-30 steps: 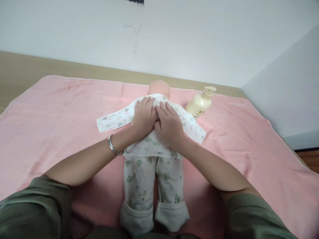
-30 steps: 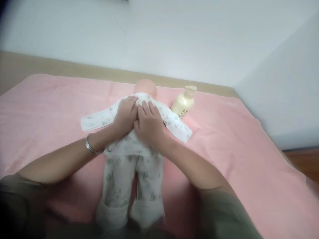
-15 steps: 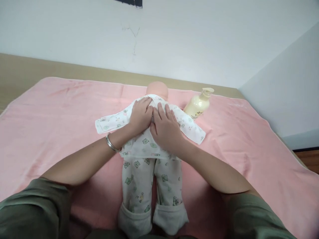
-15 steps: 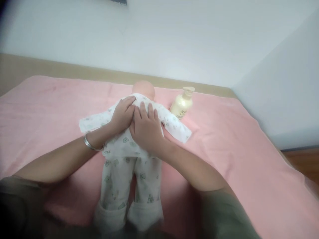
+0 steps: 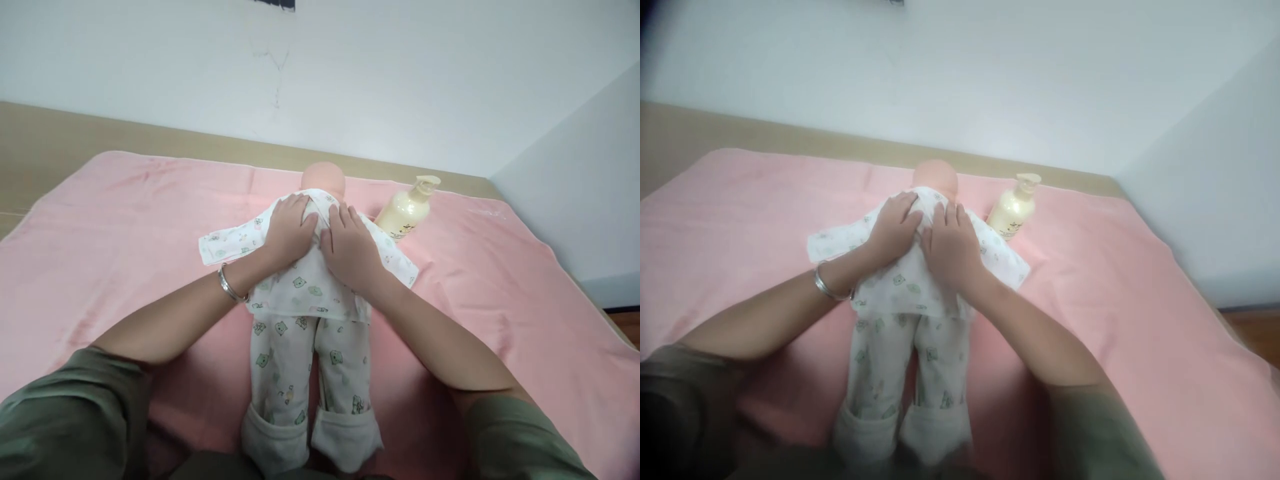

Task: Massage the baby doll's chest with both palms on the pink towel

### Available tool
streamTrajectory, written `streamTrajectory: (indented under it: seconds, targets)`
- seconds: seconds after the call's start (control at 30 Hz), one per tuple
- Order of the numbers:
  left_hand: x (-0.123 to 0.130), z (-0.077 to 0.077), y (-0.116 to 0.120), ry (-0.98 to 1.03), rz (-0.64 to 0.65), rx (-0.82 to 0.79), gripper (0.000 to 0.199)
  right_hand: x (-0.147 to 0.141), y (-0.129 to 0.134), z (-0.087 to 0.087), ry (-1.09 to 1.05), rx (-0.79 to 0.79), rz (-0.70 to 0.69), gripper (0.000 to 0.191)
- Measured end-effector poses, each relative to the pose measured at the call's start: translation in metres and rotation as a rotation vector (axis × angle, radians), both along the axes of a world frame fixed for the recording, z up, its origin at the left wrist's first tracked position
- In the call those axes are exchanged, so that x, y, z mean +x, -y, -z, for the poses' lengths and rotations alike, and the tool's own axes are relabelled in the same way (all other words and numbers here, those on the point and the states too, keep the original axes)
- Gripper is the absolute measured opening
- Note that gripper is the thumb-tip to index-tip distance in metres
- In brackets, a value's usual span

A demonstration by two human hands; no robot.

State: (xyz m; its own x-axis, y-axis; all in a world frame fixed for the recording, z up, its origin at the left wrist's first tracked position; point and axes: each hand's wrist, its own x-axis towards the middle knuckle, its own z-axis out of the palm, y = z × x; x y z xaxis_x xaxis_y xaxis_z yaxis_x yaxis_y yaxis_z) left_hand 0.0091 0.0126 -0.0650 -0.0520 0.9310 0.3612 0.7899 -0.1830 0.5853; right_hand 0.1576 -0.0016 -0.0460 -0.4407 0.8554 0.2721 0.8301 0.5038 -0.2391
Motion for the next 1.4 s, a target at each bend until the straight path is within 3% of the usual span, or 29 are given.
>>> streamTrajectory:
  seconds: [0.13, 0.23, 0.4, 0.6, 0.73, 0.83, 0.93, 1.13, 1.4]
  targets:
    - [-0.004, -0.003, -0.005, -0.062, -0.01, 0.002, 0.046, 0.0, 0.013, -0.001, 0.015, 0.03, -0.075, 0.061]
    - [0.006, -0.006, 0.012, -0.133, 0.009, 0.028, 0.046, 0.005, -0.008, -0.002, -0.018, -0.025, -0.076, 0.059]
    - [0.019, -0.011, 0.038, -0.188, 0.084, 0.028, 0.052, 0.008, -0.04, -0.001, -0.005, -0.122, 0.052, 0.066]
    - [0.004, -0.028, 0.018, -0.179, 0.094, -0.134, 0.036, 0.005, -0.002, -0.004, 0.057, 0.045, -0.018, 0.061]
    - [-0.003, -0.018, 0.0, -0.187, 0.014, -0.099, 0.036, 0.005, 0.012, -0.011, 0.056, 0.01, -0.093, 0.059]
    - [-0.002, -0.006, -0.002, -0.153, -0.016, -0.057, 0.046, 0.003, -0.005, -0.012, -0.024, -0.043, -0.124, 0.055]
    - [0.0, 0.0, 0.0, -0.088, -0.04, -0.046, 0.054, 0.001, -0.027, -0.005, -0.084, -0.068, -0.042, 0.057]
    - [0.002, 0.001, -0.001, -0.056, -0.053, -0.037, 0.057, -0.001, -0.032, 0.006, -0.119, -0.047, 0.03, 0.062]
    - [0.006, -0.002, 0.01, -0.146, -0.045, -0.008, 0.056, 0.005, -0.035, 0.003, -0.1, -0.012, -0.009, 0.058]
